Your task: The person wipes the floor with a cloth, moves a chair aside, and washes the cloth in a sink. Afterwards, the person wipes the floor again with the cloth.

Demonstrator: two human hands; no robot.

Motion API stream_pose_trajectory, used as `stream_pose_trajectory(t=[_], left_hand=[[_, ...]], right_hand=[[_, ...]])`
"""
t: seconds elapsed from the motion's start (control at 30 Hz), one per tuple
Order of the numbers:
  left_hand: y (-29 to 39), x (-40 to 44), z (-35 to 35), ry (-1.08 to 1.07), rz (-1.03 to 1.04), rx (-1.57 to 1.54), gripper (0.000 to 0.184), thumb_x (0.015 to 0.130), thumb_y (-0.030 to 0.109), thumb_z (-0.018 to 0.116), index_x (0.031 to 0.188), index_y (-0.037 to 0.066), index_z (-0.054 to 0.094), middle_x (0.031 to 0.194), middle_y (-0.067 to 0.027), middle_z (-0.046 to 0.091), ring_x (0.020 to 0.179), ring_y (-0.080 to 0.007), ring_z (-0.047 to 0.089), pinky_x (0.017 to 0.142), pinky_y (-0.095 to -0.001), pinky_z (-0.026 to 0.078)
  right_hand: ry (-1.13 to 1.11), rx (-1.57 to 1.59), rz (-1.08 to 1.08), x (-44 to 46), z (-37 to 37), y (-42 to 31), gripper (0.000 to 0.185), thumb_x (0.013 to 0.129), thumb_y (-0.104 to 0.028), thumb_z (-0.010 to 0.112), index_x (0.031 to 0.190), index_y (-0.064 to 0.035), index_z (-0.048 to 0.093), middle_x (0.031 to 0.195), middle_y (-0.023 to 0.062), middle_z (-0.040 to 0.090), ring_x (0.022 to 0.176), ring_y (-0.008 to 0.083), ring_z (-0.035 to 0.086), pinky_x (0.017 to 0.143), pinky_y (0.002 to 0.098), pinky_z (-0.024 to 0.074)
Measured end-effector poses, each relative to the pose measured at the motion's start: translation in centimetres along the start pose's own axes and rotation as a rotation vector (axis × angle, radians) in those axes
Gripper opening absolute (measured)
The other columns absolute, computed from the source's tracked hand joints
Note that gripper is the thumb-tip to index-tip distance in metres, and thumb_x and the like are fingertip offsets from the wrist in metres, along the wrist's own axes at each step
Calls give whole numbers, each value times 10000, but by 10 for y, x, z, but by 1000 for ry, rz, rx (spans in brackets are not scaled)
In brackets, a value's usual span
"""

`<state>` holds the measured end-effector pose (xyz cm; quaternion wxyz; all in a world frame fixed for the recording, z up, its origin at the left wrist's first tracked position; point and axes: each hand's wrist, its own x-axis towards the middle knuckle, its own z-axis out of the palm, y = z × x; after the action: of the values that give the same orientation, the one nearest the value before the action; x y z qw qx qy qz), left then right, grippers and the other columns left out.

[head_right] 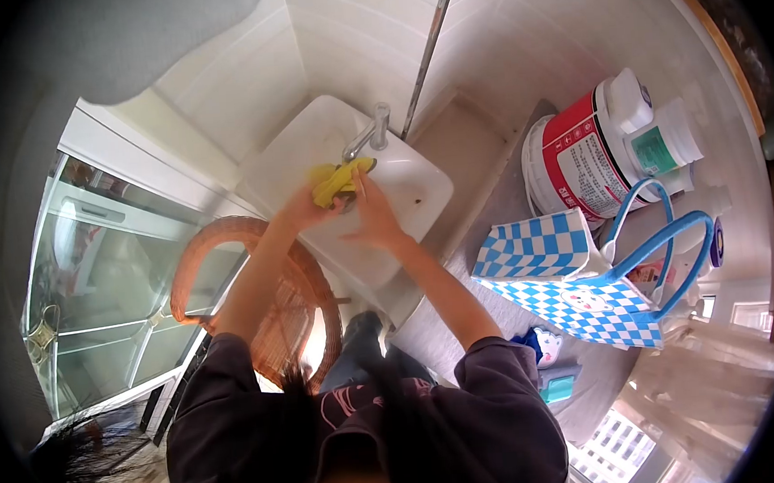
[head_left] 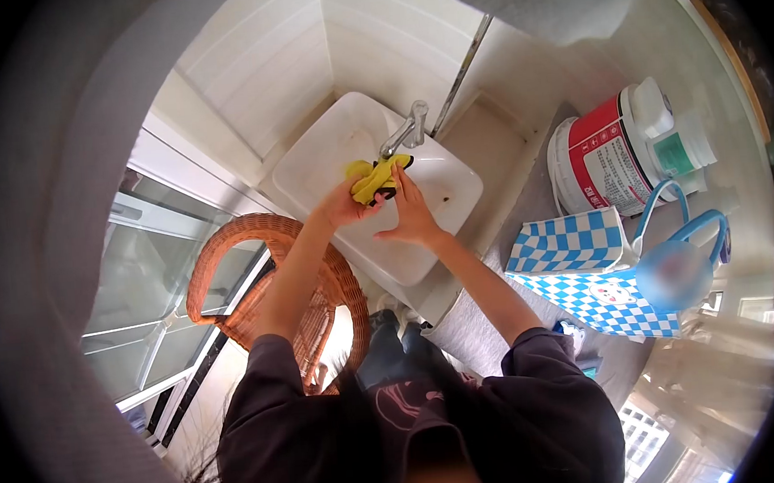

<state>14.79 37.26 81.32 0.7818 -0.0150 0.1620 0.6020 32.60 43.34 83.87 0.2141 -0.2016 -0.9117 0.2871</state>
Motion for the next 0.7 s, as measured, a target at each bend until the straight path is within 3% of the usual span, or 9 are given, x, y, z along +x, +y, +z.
stream_pose_trajectory(t=[0.07, 0.17, 0.23, 0.37, 0.43, 0.57, 0.63, 0.67, 0.7], left_hand=[[-5, -4, 3, 5, -126, -9, 372, 923, 328, 381, 1155, 48, 461, 944, -117, 563, 723, -183, 556, 617, -319, 531], [-2, -12, 17, -63, 354, 1274, 422, 892, 407, 394, 1075, 39, 488, 828, -97, 553, 595, -155, 499, 546, -261, 481], [13, -3, 13, -137, -529, 205, 418, 866, 436, 429, 978, 39, 497, 775, -70, 530, 542, -138, 465, 516, -254, 441], [9, 0, -4, -109, -596, 158, 349, 839, 384, 503, 914, 43, 499, 764, -48, 513, 536, -119, 443, 497, -245, 416], [4, 3, 4, 112, -484, 630, 336, 784, 347, 604, 914, 52, 507, 761, -33, 521, 561, -112, 462, 504, -239, 421], [8, 7, 36, 121, -310, 1100, 239, 758, 256, 641, 846, 66, 525, 691, -22, 520, 580, -124, 495, 507, -251, 437], [12, 23, 23, 319, -385, 1748, 80, 752, 152, 601, 785, 91, 562, 633, -28, 563, 588, -172, 571, 531, -302, 470], [9, 26, 15, 318, -385, 1745, 80, 752, 152, 601, 785, 91, 562, 633, -28, 563, 588, -172, 571, 531, -302, 470], [6, 29, 11, 325, -11, 2195, 39, 732, 122, 587, 763, 100, 577, 628, -43, 581, 586, -206, 587, 528, -317, 471]], right_hand=[[266, 67, 81, 9, 11, -8, 926, 476, -283, 832, 1244, -59, 367, 1312, 142, 367, 1198, 344, 349, 1015, 411, 284], [362, 129, -17, 19, 25, 7, 810, 452, -243, 834, 1123, -65, 417, 1285, 141, 386, 1176, 352, 367, 995, 415, 290], [382, 77, -31, 21, 25, 17, 699, 477, -172, 814, 1048, -78, 421, 1187, 117, 474, 1112, 332, 434, 926, 400, 355], [113, -21, 20, 25, 39, 46, 589, 544, -80, 750, 1046, -111, 443, 1000, 84, 572, 942, 297, 550, 770, 378, 448], [44, -1, 24, 34, 34, 51, 539, 575, -67, 727, 1037, -117, 453, 934, 76, 596, 881, 288, 581, 719, 374, 468], [-298, -98, 97, 58, 4, 44, 445, 622, -102, 676, 1029, -104, 495, 844, 107, 615, 788, 302, 606, 700, 377, 478], [-458, -219, 83, 63, -1, 39, 402, 628, -135, 669, 1002, -92, 525, 819, 117, 624, 768, 308, 609, 701, 374, 480], [-565, -326, 144, 66, 1, 36, 355, 625, -166, 667, 951, -78, 557, 828, 131, 629, 767, 312, 608, 699, 374, 479], [-670, -435, 205, 69, 0, 34, 317, 623, -196, 666, 901, -65, 589, 836, 145, 635, 765, 315, 606, 697, 374, 478]])
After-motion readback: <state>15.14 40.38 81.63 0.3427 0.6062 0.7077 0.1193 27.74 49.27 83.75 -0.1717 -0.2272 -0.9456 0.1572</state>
